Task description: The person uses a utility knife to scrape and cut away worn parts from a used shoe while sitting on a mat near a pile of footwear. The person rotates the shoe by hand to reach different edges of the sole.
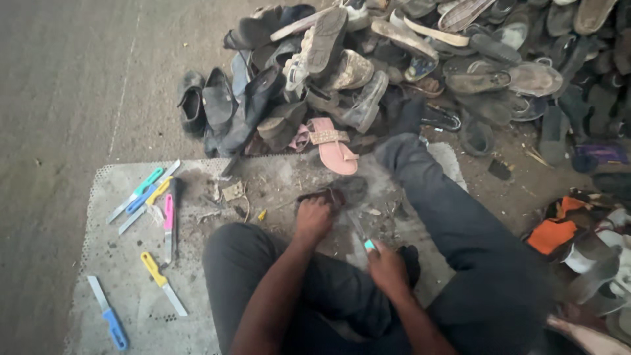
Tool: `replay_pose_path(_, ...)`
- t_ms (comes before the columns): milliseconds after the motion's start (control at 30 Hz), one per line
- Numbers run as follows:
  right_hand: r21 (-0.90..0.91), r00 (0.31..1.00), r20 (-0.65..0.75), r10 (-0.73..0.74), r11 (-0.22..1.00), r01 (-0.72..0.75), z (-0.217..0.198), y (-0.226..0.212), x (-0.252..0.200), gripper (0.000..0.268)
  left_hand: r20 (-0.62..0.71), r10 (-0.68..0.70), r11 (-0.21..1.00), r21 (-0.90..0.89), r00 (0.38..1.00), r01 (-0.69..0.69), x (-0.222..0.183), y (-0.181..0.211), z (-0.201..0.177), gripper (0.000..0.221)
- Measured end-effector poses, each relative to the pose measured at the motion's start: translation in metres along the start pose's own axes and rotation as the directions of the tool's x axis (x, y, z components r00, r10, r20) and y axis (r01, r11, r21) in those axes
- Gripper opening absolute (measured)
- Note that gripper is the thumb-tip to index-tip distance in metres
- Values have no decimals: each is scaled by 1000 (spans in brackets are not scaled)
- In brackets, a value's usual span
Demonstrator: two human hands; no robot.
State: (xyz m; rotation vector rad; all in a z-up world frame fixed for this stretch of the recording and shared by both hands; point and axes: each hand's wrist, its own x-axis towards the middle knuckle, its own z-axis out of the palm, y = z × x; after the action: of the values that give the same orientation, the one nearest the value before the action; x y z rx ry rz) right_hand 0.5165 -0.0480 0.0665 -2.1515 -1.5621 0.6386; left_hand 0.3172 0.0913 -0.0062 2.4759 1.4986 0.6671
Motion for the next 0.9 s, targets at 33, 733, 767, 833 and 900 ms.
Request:
replay_pose_path(33, -63, 1000, -2, 28, 998, -28, -4, -17, 4, 41, 4, 10, 1000, -3, 1000, -10, 5, -2, 1, 21)
replay_pose_path(733, -409, 992, 86, 91, 911, -48, 16, -57, 37, 36, -39, -109, 917, -390, 993, 86, 16, -5, -2, 20)
replay_pose_path(767, -429, 992, 96, 87, 902, -38, 14, -53, 33, 38, -80, -106, 908, -413, 991, 64, 16, -3, -5, 20)
replay_pose_path(833, -422, 993, 95, 65, 906, -19, 23, -44, 45, 40, -53, -102, 901, -429, 993, 70, 14, -2, -11, 20)
replay_pose_path(900, -366, 996, 75, 39, 931, -9, 44, -38, 68, 37, -16, -96, 888, -453, 995, 79, 12, -2, -13, 21)
